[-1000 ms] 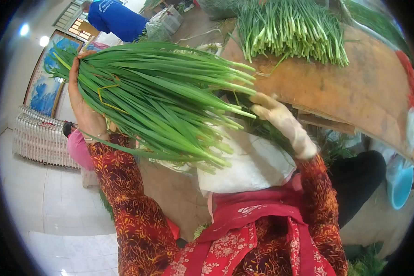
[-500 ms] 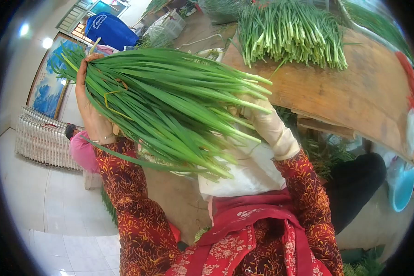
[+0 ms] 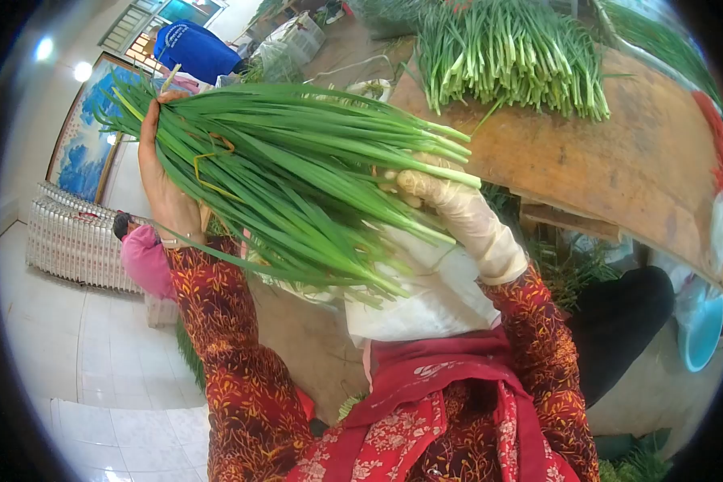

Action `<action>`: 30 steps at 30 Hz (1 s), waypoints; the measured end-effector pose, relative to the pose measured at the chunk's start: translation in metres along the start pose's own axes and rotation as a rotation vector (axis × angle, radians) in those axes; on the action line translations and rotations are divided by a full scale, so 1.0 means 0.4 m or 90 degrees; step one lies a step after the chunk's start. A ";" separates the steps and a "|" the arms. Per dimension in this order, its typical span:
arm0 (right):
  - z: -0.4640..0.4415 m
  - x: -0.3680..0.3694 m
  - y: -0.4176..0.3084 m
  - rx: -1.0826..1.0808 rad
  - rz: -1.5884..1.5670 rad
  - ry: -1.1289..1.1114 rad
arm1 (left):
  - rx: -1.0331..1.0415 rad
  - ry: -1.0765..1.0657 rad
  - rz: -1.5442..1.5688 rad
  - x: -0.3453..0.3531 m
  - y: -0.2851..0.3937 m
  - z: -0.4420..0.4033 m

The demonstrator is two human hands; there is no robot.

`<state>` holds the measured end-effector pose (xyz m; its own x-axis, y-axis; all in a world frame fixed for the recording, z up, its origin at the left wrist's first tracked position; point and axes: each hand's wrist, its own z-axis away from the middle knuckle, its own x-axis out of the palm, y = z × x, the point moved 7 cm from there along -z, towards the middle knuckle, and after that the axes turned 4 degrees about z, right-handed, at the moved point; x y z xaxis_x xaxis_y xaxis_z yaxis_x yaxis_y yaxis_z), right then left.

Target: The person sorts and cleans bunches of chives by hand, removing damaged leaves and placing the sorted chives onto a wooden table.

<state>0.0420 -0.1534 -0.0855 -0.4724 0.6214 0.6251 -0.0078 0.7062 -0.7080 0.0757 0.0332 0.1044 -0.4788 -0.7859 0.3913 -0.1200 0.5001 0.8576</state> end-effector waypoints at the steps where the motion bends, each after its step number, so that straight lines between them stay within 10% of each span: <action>1: 0.008 -0.007 0.016 0.066 -0.020 0.031 | 0.076 0.100 -0.097 0.020 -0.001 0.007; 3: 0.026 -0.037 0.032 0.056 0.045 -0.022 | 0.148 0.213 -0.195 0.025 0.013 0.032; 7: 0.156 -0.246 0.134 0.259 0.244 -0.020 | 0.071 0.024 0.016 0.017 0.016 0.020; 9: 0.276 -0.415 0.206 0.529 0.679 0.023 | 0.277 0.310 -0.328 0.011 0.067 0.059; 11: 0.361 -0.496 0.263 0.585 0.760 0.008 | 0.247 0.184 -0.334 -0.023 0.096 0.034; 13: 0.415 -0.556 0.291 0.684 0.922 -0.002 | 0.191 0.348 -0.170 -0.127 0.120 0.002; 18: 0.151 -0.143 0.195 0.222 0.220 -0.056 | 0.133 0.328 -0.289 -0.133 0.125 -0.030; 30: 0.015 -0.056 0.164 0.263 -0.108 -0.069 | 0.236 0.176 -0.358 -0.026 0.137 -0.066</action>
<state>0.0469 -0.1231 -0.1477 -0.5231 0.4543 0.7211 -0.4335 0.5867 -0.6840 0.0971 0.0589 0.1561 -0.0272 -0.9990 0.0366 -0.5933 0.0456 0.8037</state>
